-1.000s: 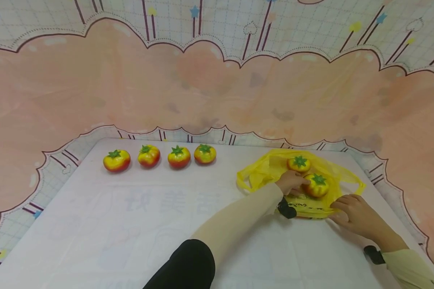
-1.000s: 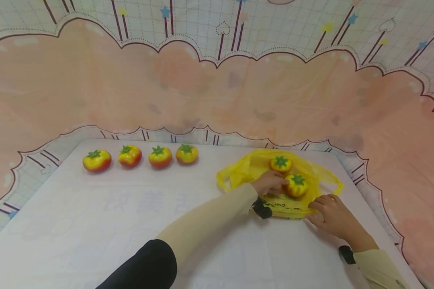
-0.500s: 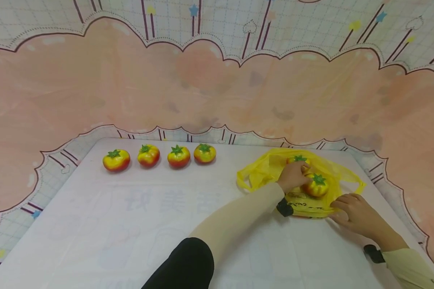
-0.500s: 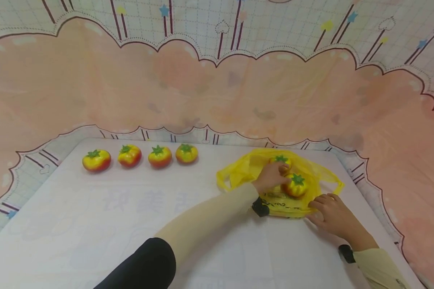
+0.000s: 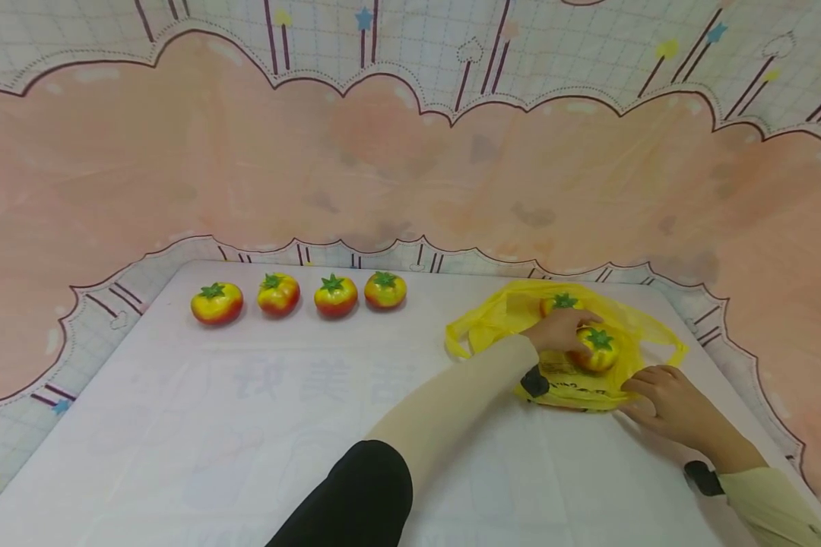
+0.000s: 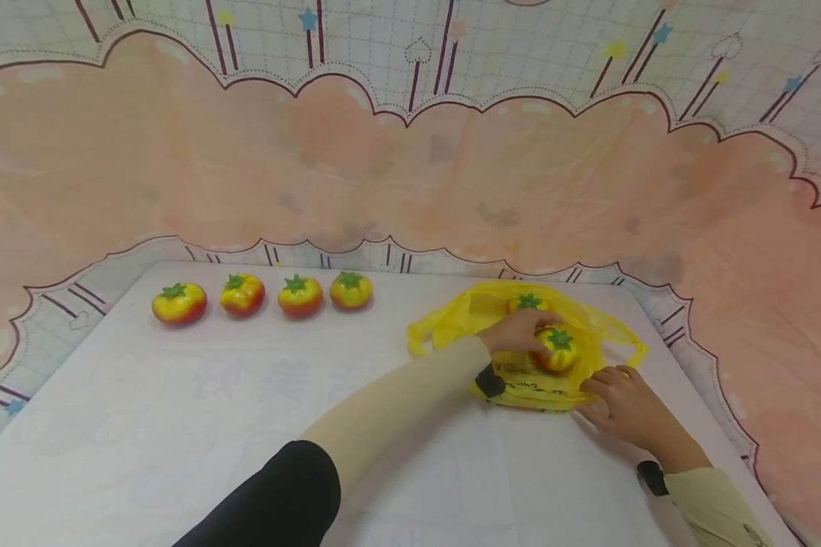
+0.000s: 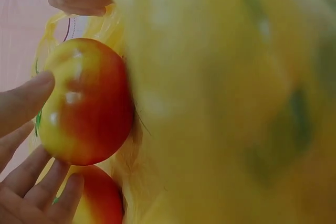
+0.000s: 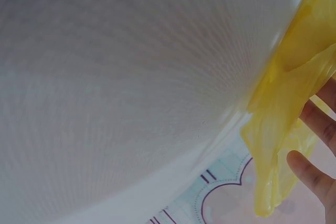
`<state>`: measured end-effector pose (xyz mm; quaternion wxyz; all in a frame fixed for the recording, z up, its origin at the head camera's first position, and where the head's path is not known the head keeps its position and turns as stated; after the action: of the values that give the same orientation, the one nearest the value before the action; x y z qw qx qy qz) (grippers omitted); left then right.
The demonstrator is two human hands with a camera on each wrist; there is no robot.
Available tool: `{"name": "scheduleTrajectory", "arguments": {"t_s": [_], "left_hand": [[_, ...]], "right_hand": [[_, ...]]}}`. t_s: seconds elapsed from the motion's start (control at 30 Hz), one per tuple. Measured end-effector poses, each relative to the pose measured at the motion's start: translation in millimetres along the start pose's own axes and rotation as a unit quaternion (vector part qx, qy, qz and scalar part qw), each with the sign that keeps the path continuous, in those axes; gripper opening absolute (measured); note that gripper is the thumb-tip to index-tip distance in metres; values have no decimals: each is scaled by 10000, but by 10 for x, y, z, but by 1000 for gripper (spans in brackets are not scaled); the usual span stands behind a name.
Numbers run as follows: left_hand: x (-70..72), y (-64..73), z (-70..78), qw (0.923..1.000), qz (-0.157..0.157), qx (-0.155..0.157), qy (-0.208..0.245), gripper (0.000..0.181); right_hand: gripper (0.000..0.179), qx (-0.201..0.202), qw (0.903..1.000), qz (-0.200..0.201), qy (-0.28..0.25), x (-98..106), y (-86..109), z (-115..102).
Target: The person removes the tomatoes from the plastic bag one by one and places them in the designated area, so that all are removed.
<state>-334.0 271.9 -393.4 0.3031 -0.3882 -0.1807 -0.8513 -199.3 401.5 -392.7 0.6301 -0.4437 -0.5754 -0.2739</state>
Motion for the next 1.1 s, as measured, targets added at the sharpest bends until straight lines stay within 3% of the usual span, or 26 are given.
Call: {"name": "scheduleTrajectory", "arguments": {"t_s": [0.2, 0.43, 0.8, 1.1], "left_hand": [[-2, -7, -18, 9999, -96, -102, -33, 58], [-25, 38, -54, 9996, 52, -274, -59, 57], [-81, 96, -114, 9967, 130, 67, 795, 57], [-111, 128, -147, 9930, 159, 326, 1123, 61]], "right_hand": [[24, -26, 10000, -29, -20, 4, -9, -10], [23, -62, 9999, -104, -20, 8, -14, -14], [23, -22, 10000, -56, 7, 1, 0, -15], [23, -14, 10000, -60, 14, 2, -2, -23]]}}
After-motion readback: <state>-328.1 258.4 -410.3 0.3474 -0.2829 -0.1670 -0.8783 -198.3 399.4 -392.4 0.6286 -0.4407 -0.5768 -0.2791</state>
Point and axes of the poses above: each hand's wrist, its own y-axis away from the middle knuckle, its own x-axis out of the back of the hand, z = x × y, the point moved 4 cm from there along -y, towards the middle knuckle, and after that the axes turned 6 degrees about -y, right-handed, at the moved point
